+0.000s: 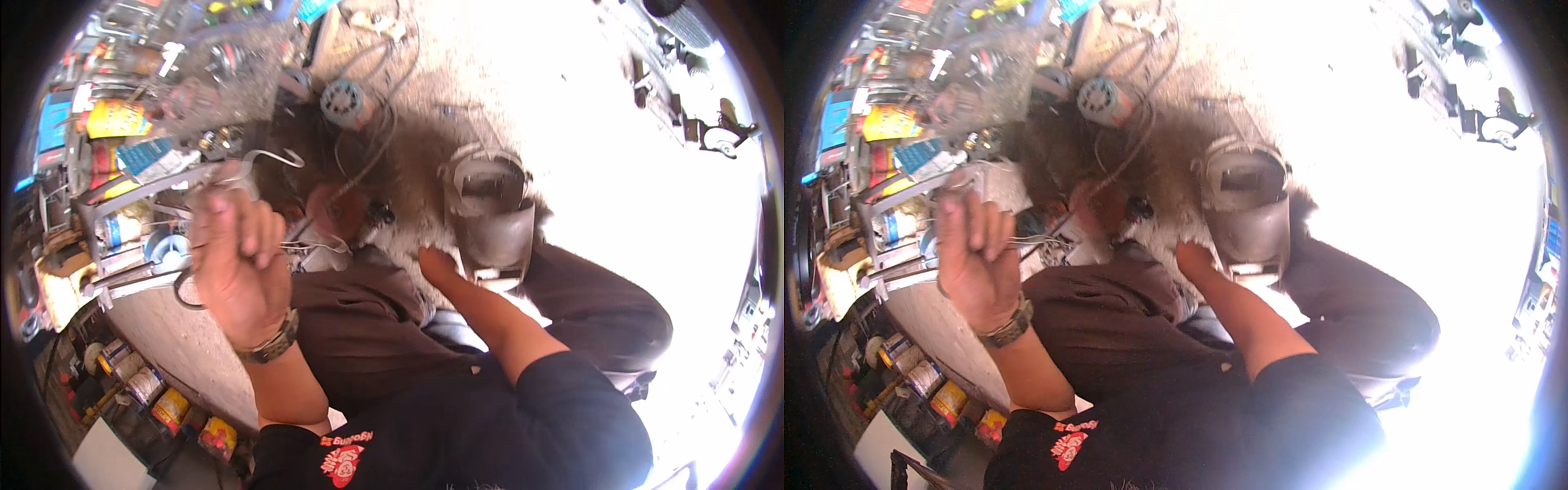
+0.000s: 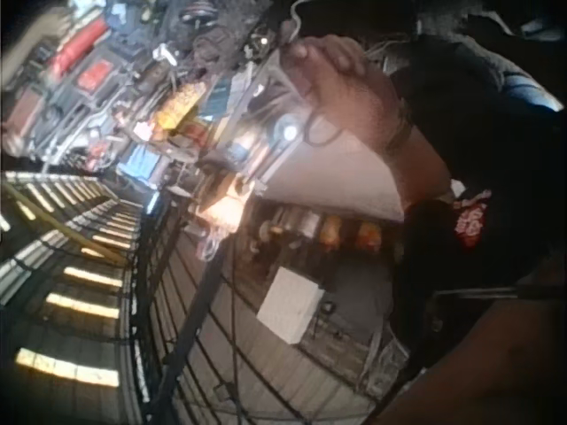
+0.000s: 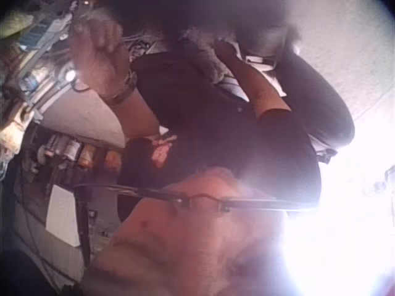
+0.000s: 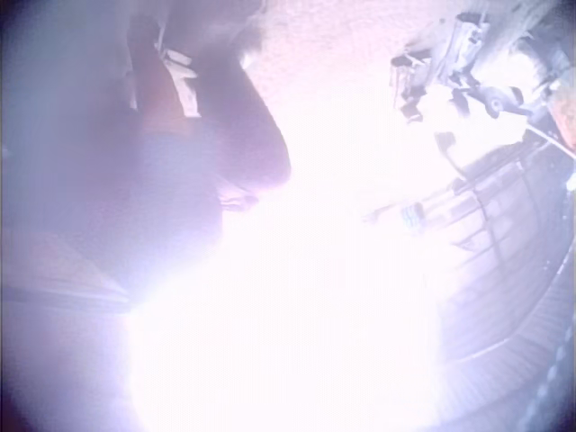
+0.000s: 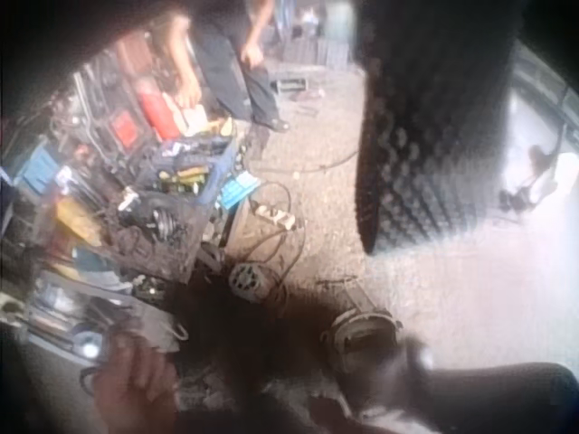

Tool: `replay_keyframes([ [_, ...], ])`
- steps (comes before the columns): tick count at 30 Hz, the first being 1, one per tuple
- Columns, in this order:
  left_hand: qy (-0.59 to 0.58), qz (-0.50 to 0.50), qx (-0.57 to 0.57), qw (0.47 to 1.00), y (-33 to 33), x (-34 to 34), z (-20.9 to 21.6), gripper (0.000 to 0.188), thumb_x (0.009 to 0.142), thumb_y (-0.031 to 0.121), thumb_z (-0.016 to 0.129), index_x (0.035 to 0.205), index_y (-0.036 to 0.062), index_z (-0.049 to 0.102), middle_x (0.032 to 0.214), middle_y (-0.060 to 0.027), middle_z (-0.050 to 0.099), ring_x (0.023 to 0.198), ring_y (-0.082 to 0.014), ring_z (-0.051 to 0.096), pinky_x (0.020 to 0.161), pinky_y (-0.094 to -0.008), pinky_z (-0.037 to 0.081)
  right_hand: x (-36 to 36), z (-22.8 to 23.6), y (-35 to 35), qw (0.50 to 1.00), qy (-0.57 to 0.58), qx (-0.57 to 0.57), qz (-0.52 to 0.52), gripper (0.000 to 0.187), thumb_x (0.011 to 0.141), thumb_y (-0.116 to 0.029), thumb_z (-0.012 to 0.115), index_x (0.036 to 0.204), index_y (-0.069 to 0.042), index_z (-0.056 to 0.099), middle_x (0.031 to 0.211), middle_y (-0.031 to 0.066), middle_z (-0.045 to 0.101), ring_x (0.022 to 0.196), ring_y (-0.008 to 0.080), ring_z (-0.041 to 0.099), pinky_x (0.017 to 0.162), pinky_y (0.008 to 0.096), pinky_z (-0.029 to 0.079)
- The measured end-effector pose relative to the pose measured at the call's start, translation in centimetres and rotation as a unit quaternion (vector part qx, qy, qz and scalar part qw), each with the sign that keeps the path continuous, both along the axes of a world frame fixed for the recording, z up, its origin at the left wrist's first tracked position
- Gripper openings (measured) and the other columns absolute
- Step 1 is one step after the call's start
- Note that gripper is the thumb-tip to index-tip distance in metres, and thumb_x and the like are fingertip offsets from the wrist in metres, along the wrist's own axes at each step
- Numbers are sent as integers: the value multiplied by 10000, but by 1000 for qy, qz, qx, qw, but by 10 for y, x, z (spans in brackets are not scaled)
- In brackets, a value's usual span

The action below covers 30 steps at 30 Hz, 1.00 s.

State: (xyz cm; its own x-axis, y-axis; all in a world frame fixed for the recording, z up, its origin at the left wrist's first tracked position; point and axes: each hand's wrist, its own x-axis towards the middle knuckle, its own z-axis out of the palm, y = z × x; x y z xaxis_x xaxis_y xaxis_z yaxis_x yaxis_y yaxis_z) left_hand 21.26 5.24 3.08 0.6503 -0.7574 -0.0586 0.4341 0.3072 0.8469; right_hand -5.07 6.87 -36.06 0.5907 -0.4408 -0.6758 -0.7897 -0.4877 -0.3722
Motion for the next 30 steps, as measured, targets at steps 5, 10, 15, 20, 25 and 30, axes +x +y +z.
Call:
replay_keyframes([
  [5, -8, 23, 12, 1000, -19, -19, 6, 244, 1052, 143, 555, 1198, -27, 652, 790, -2, 576, 660, -56, 500, 551, -215, 385, -14, 17, -3, 998, -26, -55, -6, 238, 933, -147, 524, 1097, -11, 631, 1114, 227, 662, 992, 387, 699, 861, 528, 557],
  [10, -28, 48, 35, 998, -21, -31, 8, 225, 1044, 159, 578, 1172, -3, 668, 830, -13, 610, 645, -65, 516, 551, -218, 394, -47, -23, 27, 999, 19, -7, 30, 274, 921, -180, 558, 1128, -29, 654, 1052, 202, 699, 974, 402, 707, 854, 524, 561],
  [15, -45, 79, 76, 993, -15, -26, -10, 216, 1027, 177, 601, 1158, 16, 660, 1049, -93, 713, 635, -101, 525, 559, -250, 405, -61, -15, 49, 998, -5, -45, 53, 216, 952, -173, 538, 1068, -54, 676, 1047, 207, 694, 998, 354, 705, 783, 494, 572],
  [20, -13, 21, 58, 998, -19, -19, -6, 234, 1033, 202, 583, 1176, 24, 641, 1142, -148, 711, 621, -110, 502, 536, -231, 372, -64, -18, 47, 995, -1, -71, 73, 213, 947, -170, 543, 1085, -50, 651, 1046, 213, 691, 994, 351, 705, 774, 490, 575],
  [25, -22, -17, 70, 997, -27, -28, 0, 251, 1039, 212, 567, 1217, 38, 604, 1134, -123, 661, 634, -87, 431, 530, -210, 340, -71, -37, 61, 998, 34, 46, -18, 198, 910, -127, 551, 1035, -46, 682, 959, 209, 739, 931, 343, 741, 765, 485, 586],
  [30, 0, -36, 62, 997, -25, -31, -2, 220, 1049, 193, 530, 1188, 41, 610, 1128, -130, 660, 605, -80, 448, 514, -205, 349, -57, -12, 46, 990, 41, 135, 3, 242, 817, -120, 640, 1019, -30, 735, 1044, 232, 726, 990, 389, 717, 869, 487, 576],
])
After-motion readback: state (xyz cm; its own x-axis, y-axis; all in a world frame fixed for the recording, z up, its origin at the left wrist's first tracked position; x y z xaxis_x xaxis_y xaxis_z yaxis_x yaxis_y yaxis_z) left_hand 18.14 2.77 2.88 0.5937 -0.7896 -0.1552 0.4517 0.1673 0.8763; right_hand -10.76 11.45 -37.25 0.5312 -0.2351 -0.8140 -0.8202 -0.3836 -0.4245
